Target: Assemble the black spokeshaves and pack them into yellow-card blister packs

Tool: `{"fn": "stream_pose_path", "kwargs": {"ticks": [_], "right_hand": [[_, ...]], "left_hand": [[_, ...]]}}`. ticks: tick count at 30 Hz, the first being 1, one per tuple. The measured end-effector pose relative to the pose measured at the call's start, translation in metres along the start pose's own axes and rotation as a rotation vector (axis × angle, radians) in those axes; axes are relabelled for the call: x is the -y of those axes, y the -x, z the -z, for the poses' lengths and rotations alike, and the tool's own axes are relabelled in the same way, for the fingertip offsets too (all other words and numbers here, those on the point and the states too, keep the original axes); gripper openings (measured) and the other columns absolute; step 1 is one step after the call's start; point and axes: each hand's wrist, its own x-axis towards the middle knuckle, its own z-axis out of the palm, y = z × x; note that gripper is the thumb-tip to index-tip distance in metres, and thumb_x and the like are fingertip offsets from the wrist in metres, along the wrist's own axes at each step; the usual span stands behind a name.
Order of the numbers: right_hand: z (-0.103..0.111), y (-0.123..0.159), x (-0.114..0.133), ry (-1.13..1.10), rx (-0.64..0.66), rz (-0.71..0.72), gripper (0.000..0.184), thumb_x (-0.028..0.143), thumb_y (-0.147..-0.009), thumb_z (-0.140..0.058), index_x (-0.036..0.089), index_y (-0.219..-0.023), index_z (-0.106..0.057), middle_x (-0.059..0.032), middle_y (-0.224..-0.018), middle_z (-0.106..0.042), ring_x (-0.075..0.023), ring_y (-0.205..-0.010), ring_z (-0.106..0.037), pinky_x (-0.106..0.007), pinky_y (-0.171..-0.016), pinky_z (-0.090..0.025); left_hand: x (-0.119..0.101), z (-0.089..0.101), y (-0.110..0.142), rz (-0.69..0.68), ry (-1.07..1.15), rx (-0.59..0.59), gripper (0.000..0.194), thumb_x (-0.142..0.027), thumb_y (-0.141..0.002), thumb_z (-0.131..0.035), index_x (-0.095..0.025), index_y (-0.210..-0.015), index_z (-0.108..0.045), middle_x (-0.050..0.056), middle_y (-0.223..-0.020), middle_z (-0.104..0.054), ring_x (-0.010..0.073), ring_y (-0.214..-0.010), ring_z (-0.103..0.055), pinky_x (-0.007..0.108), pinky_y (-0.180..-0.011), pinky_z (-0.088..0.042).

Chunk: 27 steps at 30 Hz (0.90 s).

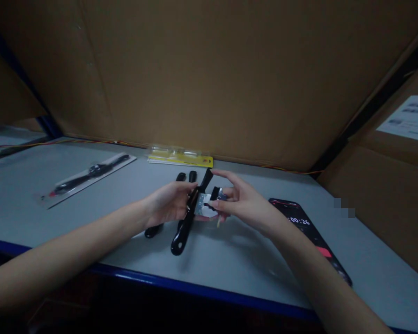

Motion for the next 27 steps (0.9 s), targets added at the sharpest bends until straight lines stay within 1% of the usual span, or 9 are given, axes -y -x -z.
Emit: {"fn": "stream_pose_path", "kwargs": {"ticks": [5,9,12,14,17,19,22,24,27], "right_hand": [[-0.004,-0.003,-0.003,0.035,-0.056,-0.084,0.081,0.024,-0.065,-0.069,0.022,-0.134,-0.027,0.0040,-0.059,-0.059,-0.0121,-0.045,-0.056,-0.025,-0.045,-0.048],[-0.007,-0.005,-0.003,0.023,-0.108,-0.072,0.083,0.026,-0.063,-0.071,0.022,-0.133,-0.027,0.0040,-0.061,-0.060,-0.0119,-0.045,-0.057,-0.024,-0.045,-0.049],[-0.010,-0.006,-0.004,0.024,-0.147,-0.038,0.082,0.028,-0.061,-0.072,0.022,-0.131,-0.029,0.0019,-0.069,-0.063,-0.0115,-0.047,-0.057,-0.025,-0.045,-0.049],[-0.010,-0.007,-0.003,0.032,-0.169,-0.028,0.079,0.028,-0.061,-0.072,0.022,-0.128,-0.032,0.0016,-0.069,-0.062,-0.0120,-0.048,-0.058,-0.025,-0.046,-0.050],[-0.009,-0.009,-0.003,0.034,-0.190,-0.022,0.076,0.029,-0.061,-0.073,0.023,-0.126,-0.034,0.0004,-0.072,-0.063,-0.0122,-0.047,-0.059,-0.026,-0.045,-0.051],[-0.009,-0.010,-0.005,0.028,-0.191,-0.013,0.075,0.029,-0.061,-0.072,0.023,-0.125,-0.034,0.0000,-0.073,-0.063,-0.0124,-0.045,-0.058,-0.026,-0.044,-0.051],[-0.011,-0.011,-0.008,0.017,-0.174,-0.005,0.073,0.029,-0.062,-0.072,0.023,-0.124,-0.034,0.0013,-0.071,-0.060,-0.0136,-0.047,-0.060,-0.027,-0.045,-0.052],[-0.015,-0.011,-0.010,0.014,-0.151,0.002,0.073,0.028,-0.062,-0.071,0.024,-0.124,-0.033,0.0015,-0.073,-0.060,-0.0147,-0.051,-0.062,-0.028,-0.046,-0.053],[-0.019,-0.010,-0.009,0.021,-0.133,-0.003,0.072,0.027,-0.064,-0.070,0.025,-0.125,-0.031,0.0011,-0.076,-0.060,-0.0170,-0.056,-0.064,-0.028,-0.048,-0.055]], "left_hand": [[0.012,-0.004,0.005,0.011,0.005,-0.031,0.016,-0.017,-0.080,-0.043,-0.007,-0.084,-0.054,0.006,-0.073,-0.059,0.0126,-0.069,-0.058,0.034,-0.087,-0.043],[0.018,-0.005,0.006,-0.091,-0.005,-0.044,0.009,-0.004,-0.073,-0.047,-0.008,-0.080,-0.052,0.007,-0.077,-0.060,0.0112,-0.070,-0.060,0.034,-0.087,-0.045],[0.020,-0.006,0.005,-0.163,-0.020,-0.118,0.024,0.005,-0.066,-0.054,-0.011,-0.084,-0.049,0.005,-0.082,-0.060,0.0105,-0.070,-0.061,0.034,-0.084,-0.048],[0.021,-0.007,0.005,-0.178,-0.053,-0.128,0.028,0.006,-0.066,-0.056,-0.010,-0.087,-0.049,0.006,-0.085,-0.061,0.0118,-0.072,-0.063,0.033,-0.084,-0.048],[0.022,-0.007,0.005,-0.192,-0.073,-0.028,0.024,0.006,-0.068,-0.055,-0.008,-0.087,-0.051,0.010,-0.089,-0.062,0.0147,-0.077,-0.065,0.031,-0.084,-0.048],[0.023,-0.006,0.004,-0.212,-0.054,0.006,0.022,0.005,-0.069,-0.056,-0.008,-0.086,-0.051,0.010,-0.088,-0.063,0.0155,-0.076,-0.066,0.031,-0.084,-0.048],[0.024,-0.005,0.003,-0.223,-0.042,-0.014,0.022,0.004,-0.069,-0.057,-0.010,-0.083,-0.049,0.008,-0.082,-0.063,0.0141,-0.070,-0.065,0.033,-0.080,-0.050],[0.026,-0.005,0.002,-0.217,-0.084,-0.036,0.022,0.003,-0.069,-0.056,-0.011,-0.083,-0.049,0.006,-0.079,-0.062,0.0125,-0.067,-0.064,0.030,-0.075,-0.050],[0.028,-0.006,0.003,-0.226,-0.175,-0.114,0.023,0.002,-0.069,-0.055,-0.013,-0.085,-0.047,0.003,-0.075,-0.061,0.0103,-0.063,-0.062,0.028,-0.072,-0.049]]}}
